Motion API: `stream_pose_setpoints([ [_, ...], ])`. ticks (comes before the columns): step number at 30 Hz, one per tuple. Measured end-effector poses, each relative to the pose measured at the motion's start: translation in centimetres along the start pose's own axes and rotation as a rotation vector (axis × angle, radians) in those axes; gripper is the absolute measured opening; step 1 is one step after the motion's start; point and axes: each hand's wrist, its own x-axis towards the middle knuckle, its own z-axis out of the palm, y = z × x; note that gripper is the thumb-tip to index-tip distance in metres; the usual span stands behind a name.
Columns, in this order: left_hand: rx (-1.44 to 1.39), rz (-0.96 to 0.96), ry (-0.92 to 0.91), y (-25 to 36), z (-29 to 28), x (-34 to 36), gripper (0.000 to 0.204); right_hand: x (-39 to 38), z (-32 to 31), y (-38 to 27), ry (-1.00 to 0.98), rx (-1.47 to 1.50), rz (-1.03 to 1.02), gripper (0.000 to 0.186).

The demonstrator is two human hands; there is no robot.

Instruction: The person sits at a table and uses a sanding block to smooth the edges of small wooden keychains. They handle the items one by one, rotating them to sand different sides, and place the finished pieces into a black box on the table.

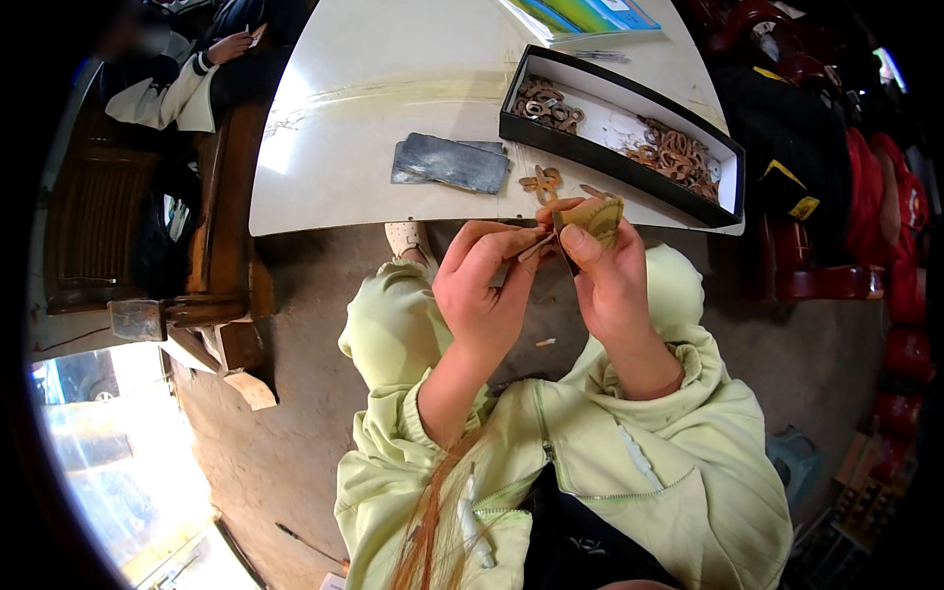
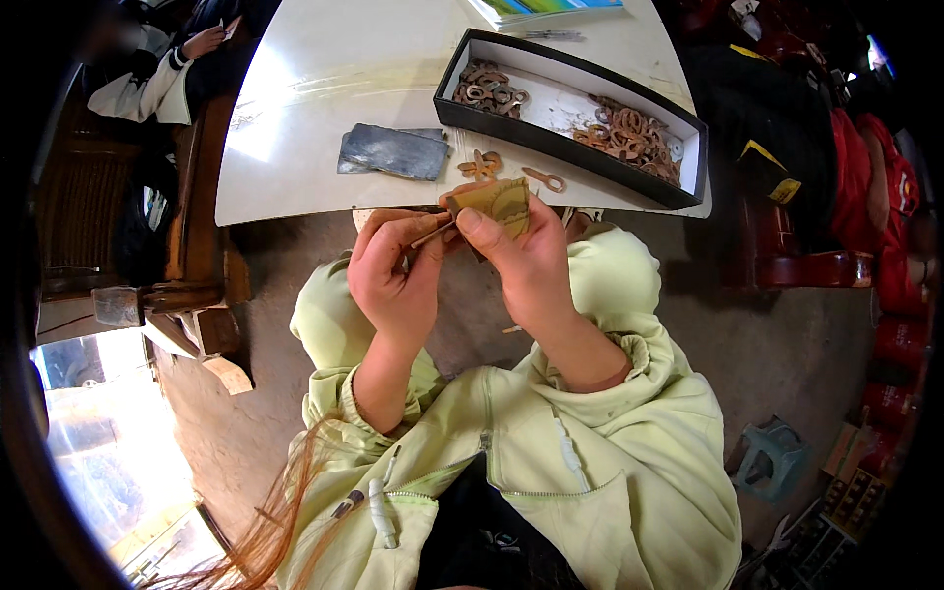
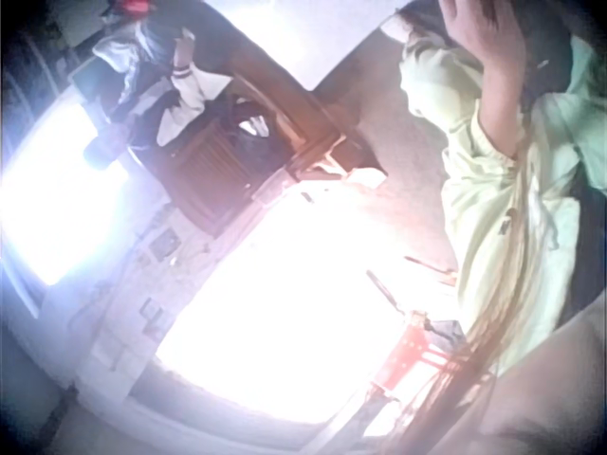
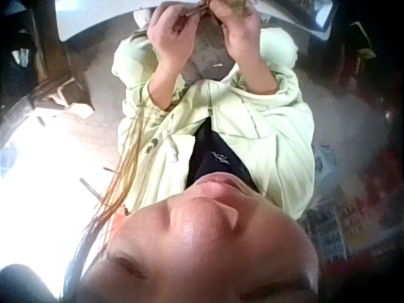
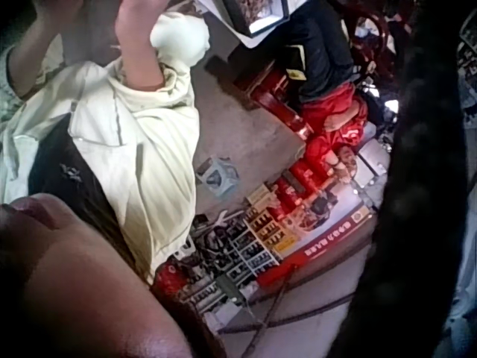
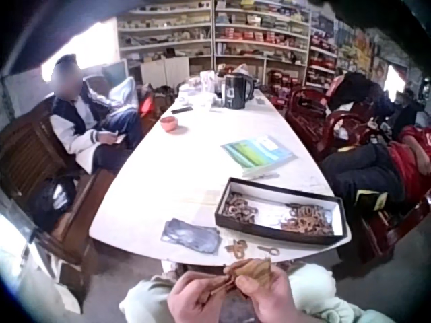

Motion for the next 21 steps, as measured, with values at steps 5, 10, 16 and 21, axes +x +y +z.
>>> stream_pose_setpoints([
  [5, 0.029, 0.001, 0.014, 0.1, -0.2, 0.0, 0.018, 0.0, 0.6, 0.1, 0.009, -0.042, -0.070, 0.025],
  [10, 0.017, -0.033, 0.013, 0.4, -0.3, 0.2, 0.019, 0.0, 0.9, 0.0, -0.029, -0.094, -0.060, 0.021],
  [16, 0.038, -0.042, 0.025, 0.2, -0.5, 0.2, 0.015, 0.1, 1.1, 0.0, -0.040, -0.169, -0.032, 0.023],
  [21, -0.003, -0.045, 0.005, 0.0, -0.7, 0.0, 0.012, 0.1, 0.4, -0.3, -0.066, -0.156, 0.072, 0.024],
])
